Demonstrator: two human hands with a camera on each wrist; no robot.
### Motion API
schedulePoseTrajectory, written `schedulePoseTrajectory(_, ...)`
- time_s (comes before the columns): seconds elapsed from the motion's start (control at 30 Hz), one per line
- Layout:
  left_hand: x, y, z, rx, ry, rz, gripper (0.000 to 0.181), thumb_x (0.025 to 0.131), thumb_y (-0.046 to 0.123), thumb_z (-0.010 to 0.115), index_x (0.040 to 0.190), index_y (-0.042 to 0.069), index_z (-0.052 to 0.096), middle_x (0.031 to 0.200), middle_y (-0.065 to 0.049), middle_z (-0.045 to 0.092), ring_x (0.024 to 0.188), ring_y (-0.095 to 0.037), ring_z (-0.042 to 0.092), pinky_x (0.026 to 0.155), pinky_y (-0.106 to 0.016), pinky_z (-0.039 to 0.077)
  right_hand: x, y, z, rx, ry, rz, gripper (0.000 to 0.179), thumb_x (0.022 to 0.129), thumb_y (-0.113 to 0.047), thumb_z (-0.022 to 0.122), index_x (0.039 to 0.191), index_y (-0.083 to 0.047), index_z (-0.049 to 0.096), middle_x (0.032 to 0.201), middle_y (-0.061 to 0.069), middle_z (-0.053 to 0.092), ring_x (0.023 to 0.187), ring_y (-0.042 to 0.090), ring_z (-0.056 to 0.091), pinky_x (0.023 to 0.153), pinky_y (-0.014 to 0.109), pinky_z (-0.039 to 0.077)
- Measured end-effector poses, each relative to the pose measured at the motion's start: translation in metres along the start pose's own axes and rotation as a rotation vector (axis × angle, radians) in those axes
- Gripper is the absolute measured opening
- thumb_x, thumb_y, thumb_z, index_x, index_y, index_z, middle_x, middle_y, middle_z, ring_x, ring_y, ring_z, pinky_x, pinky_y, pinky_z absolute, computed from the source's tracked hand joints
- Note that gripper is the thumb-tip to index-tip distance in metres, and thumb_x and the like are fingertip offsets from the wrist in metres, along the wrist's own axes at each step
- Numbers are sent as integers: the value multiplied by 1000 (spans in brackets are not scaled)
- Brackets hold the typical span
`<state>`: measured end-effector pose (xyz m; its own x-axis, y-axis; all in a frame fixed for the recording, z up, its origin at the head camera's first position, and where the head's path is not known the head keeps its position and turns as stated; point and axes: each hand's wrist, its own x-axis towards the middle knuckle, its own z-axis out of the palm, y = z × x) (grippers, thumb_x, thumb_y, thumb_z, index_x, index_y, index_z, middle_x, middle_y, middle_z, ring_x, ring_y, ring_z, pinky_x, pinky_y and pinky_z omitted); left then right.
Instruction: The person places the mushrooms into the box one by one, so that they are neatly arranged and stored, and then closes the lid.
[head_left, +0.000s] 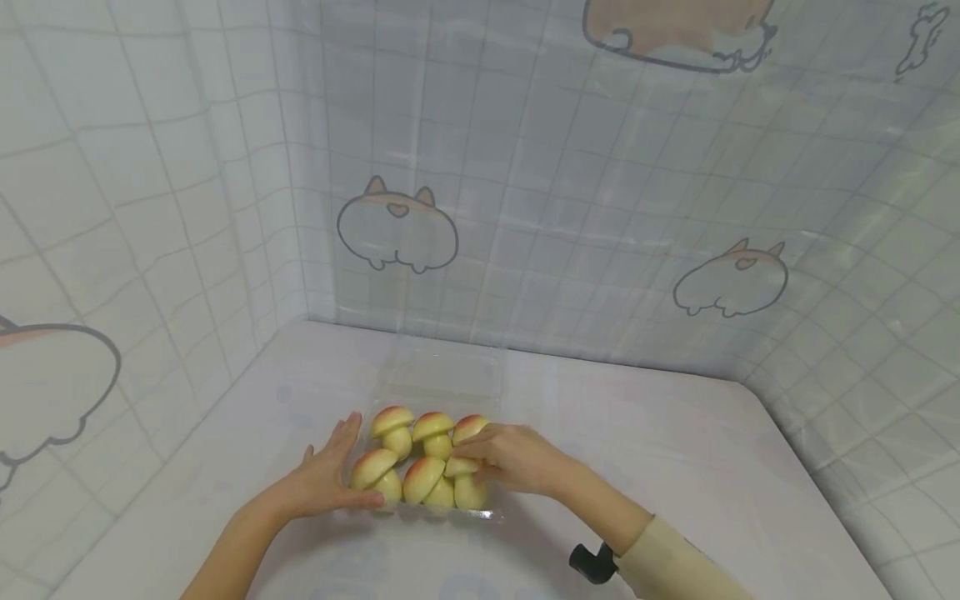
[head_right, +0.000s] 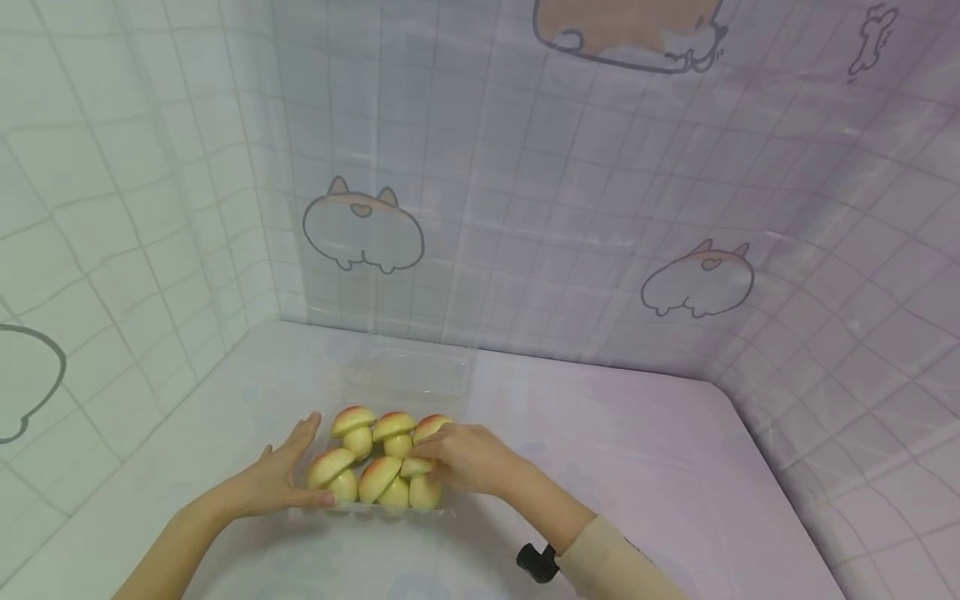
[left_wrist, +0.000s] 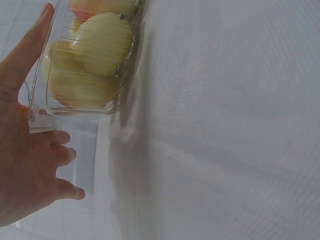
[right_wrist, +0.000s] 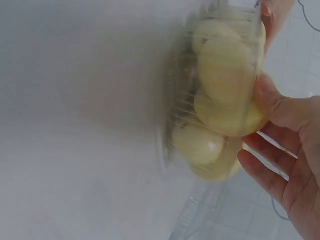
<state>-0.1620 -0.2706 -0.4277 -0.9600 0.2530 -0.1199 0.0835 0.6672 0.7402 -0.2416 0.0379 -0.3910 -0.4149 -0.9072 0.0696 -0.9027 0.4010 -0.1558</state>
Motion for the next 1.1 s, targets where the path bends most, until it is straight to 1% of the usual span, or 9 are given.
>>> schedulePoseTrajectory(0.1,0,0,0,0,0,1,124,74,41,81,150,-8,-4,154,-32,-6,140,-49,-8,98,-75,-10,0,-1,2,-23,-14,6,41,87,-22,72,127,-21,65,125,-12,63,114,9,57,76,21,53)
schedulePoseTrajectory(0.2,1,-1,0,7,1,-1,124,74,42,81,150,-8,-4,154,-32,-6,141,-49,-8,98,-76,-9,0,-1,4,-60,-22,-20,42,87,-20,72,128,-21,64,127,-12,62,117,10,55,78,22,53)
schedulePoseTrajectory(0.3,1,-1,1,16,0,-2,124,74,42,81,150,-8,-4,154,-32,-5,141,-49,-7,98,-76,-8,-1,-1,5,-70,-17,-18,47,84,-22,75,129,-20,62,128,-8,60,118,10,53,76,23,53)
schedulePoseTrajectory(0.43,1,-1,2,28,0,-4,125,74,43,81,150,-8,-4,154,-32,-4,141,-49,-7,98,-76,-7,-4,1,5,-25,12,55,55,78,-30,81,128,-20,60,130,-4,57,114,10,55,72,24,53)
schedulePoseTrajectory(0.5,1,-2,1,27,2,-2,125,74,43,81,150,-8,-4,154,-32,-5,141,-49,-7,98,-76,-7,-5,3,3,-3,28,91,55,75,-34,83,124,-21,61,128,-5,58,112,10,56,74,25,53)
schedulePoseTrajectory(0.63,2,-3,1,25,4,-6,125,74,44,81,150,-7,-5,155,-31,-6,141,-48,-8,98,-76,-9,-7,6,-1,41,43,128,53,73,-40,83,118,-21,63,121,-8,60,108,9,57,78,27,52)
schedulePoseTrajectory(0.77,3,-4,1,19,2,1,125,74,44,81,150,-7,-4,155,-30,-6,141,-48,-8,98,-76,-9,-8,10,-5,79,63,139,56,73,-43,82,119,-20,62,117,-8,61,106,9,59,82,29,52)
schedulePoseTrajectory(1.0,2,-2,0,23,-3,8,124,75,43,80,150,-8,-4,154,-32,-5,140,-49,-7,97,-77,-7,-13,13,-5,103,100,119,61,72,-45,82,122,-19,60,118,-7,60,102,8,60,80,28,52)
schedulePoseTrajectory(1.1,1,-2,-1,16,-11,1,123,75,43,80,149,-8,-4,155,-31,-6,141,-49,-8,98,-76,-8,-17,16,-3,121,151,104,65,70,-47,83,123,-18,59,117,-6,61,103,9,59,82,28,52)
